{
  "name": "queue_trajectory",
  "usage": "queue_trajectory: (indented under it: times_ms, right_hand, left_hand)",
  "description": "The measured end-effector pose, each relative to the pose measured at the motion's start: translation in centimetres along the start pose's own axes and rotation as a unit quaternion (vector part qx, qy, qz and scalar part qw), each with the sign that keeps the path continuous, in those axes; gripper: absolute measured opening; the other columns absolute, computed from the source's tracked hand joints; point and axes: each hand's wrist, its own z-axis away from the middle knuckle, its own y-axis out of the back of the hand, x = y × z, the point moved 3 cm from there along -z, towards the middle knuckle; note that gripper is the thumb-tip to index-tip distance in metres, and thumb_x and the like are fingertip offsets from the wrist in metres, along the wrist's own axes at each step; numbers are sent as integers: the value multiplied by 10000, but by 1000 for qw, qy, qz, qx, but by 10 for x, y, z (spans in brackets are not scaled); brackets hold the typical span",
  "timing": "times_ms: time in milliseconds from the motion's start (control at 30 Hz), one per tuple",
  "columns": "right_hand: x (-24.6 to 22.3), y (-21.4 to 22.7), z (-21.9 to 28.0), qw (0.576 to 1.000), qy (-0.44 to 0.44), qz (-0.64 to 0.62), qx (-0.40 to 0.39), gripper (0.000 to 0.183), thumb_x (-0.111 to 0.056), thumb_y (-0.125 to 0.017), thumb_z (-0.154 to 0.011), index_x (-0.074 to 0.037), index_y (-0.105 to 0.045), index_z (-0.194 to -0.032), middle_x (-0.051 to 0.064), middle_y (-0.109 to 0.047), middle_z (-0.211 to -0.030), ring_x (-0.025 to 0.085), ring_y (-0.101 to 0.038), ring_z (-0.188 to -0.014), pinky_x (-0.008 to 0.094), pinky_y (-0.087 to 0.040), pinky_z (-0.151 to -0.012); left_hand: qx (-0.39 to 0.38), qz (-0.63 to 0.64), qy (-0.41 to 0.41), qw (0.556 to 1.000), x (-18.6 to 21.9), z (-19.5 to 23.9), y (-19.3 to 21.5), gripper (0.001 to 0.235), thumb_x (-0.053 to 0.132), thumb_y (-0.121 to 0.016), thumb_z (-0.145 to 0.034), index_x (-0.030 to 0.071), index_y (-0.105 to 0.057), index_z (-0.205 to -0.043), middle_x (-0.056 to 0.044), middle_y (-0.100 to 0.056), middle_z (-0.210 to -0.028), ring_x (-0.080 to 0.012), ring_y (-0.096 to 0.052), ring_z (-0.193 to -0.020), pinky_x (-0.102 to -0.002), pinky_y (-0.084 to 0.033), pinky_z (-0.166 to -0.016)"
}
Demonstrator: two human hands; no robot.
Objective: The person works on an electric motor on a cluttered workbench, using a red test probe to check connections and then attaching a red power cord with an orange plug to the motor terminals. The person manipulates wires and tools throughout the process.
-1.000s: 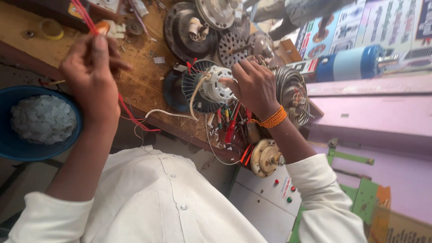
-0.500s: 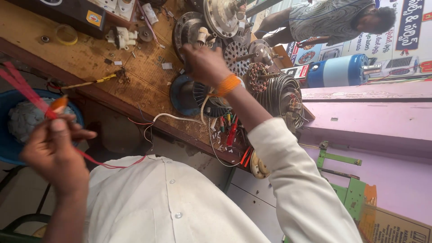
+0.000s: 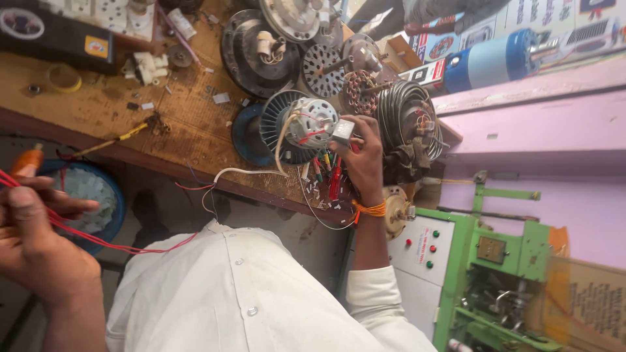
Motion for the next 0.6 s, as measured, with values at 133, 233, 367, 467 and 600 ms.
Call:
queue_trajectory:
  times_ms: [133, 233, 367, 467, 600]
  right_hand:
    - [22, -3, 5, 990, -79, -84, 83, 522, -455, -718, -949, -58, -672, -1284, 49, -689, -1051, 117, -652, -937, 260, -569, -767]
    - [22, -3, -14, 986, -73, -125, 84, 574, -548, -659, -981, -56, -698, -1275, 86, -713, -1007, 146, -667, -900, 257, -542, -747]
    - [14, 0, -45, 998, -9, -1, 56, 658, -611, -652, -952, -111, -620, -1379, 110, -700, -1246, 169, -733, -1047, 284, -640, -793]
    - [4, 3, -46, 995, 88, 36, 30, 866, -582, -769, -845, -133, -480, -1528, 111, -580, -1414, 251, -632, -1245, 383, -603, -960]
    - [5, -10, -30, 957, 240, 137, -84, 1198, -464, -986, -601, -124, -374, -1573, 124, -423, -1575, 366, -463, -1437, 517, -428, -1197]
  left_hand:
    - [-44, -20, -11, 999, 24, 4, -42, 275, 159, -548, -1234, -78, -590, -1101, -128, -630, -921, -197, -659, -733, -351, -591, -725]
    - [-69, -40, -3, 997, 38, 13, -62, 271, 144, -541, -1220, -83, -607, -1089, -131, -634, -907, -186, -657, -750, -364, -619, -737]
    - [-94, -10, 4, 996, 43, 30, -75, 277, 143, -549, -1232, -71, -594, -1062, -125, -636, -905, -187, -667, -758, -370, -629, -753]
    - [-88, -5, 7, 996, 42, 39, -79, 283, 150, -560, -1231, -81, -611, -1076, -126, -638, -896, -186, -670, -756, -377, -630, -758]
    - [-60, -14, 5, 998, 43, 50, -76, 306, 168, -573, -1231, -88, -618, -1069, -125, -640, -876, -187, -673, -731, -375, -626, -742]
